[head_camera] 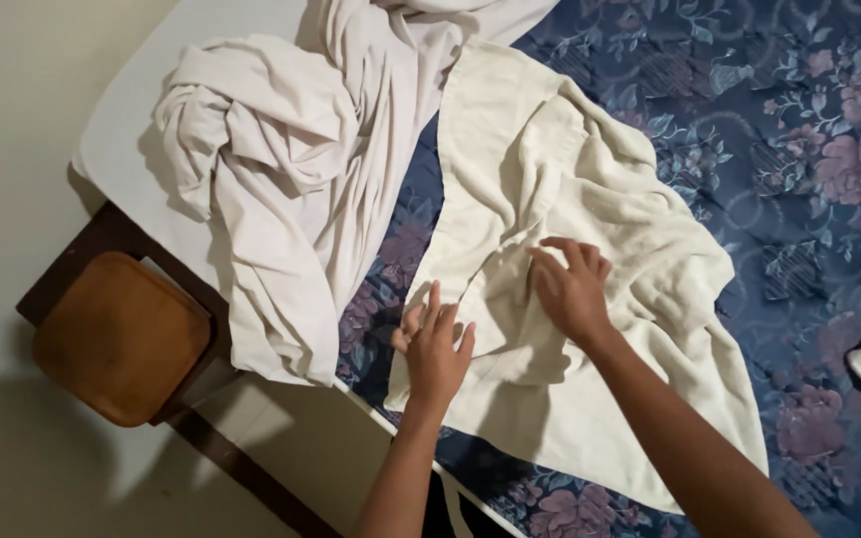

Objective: The person gathers a crumpled white sheet on a bed, then folds a white towel into a compact rectangle. The person smooths the towel and places it on the bed next to the sheet.

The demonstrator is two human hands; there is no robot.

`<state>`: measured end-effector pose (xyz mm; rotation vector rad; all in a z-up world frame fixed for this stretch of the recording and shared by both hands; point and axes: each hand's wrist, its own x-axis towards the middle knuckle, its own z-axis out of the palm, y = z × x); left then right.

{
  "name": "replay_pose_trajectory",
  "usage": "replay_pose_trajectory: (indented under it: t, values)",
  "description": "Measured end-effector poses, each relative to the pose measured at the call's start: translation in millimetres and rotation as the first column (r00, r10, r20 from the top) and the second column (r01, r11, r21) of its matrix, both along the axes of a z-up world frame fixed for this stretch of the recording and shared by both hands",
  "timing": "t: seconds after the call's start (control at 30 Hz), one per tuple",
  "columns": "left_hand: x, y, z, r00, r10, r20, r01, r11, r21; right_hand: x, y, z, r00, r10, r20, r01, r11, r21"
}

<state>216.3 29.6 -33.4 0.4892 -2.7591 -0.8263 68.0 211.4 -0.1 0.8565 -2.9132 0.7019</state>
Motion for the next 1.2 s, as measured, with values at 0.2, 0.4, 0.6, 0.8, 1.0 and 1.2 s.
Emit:
replay_pose_trajectory:
  t: [0.2, 0.4, 0.6, 0.8, 1.0, 1.2]
  values:
    - [-59.2, 13.0, 5.0, 0.997, -0.075, -0.02, 0.074, 0.997, -0.034, -43.8, 19.1, 7.5, 0.997, -0.058, -0.051, 0.058, 0.998, 0.005]
    - [-107.9, 23.3, -3.3, 0.996, -0.093, 0.015, 0.094, 0.995, -0.045, -93.8, 24.7, 3.4, 0.994, -0.075, -0.078, 0.074, 0.997, -0.019]
    - [-129.1, 32.9, -18.2, 0.999, -0.052, -0.007, 0.052, 0.996, 0.073, -137.8, 16.4, -22.6, 0.993, 0.063, -0.101, -0.062, 0.998, 0.01]
    - [-144.9, 28.3, -15.3, 0.999, -0.022, -0.05, 0.025, 0.998, 0.065, -169.7, 7.8, -36.3, 0.993, -0.045, -0.112, 0.053, 0.996, 0.069]
    - [-146.8, 17.5, -9.9, 0.989, 0.1, -0.113, -0.099, 0.995, 0.016, -186.6, 4.7, -47.9, 0.991, -0.004, -0.133, 0.016, 0.995, 0.094]
    - [-143.3, 2.4, -2.3, 0.983, 0.18, -0.039, -0.179, 0.984, 0.021, -194.4, -0.6, -50.4, 0.987, -0.095, -0.13, 0.11, 0.987, 0.116]
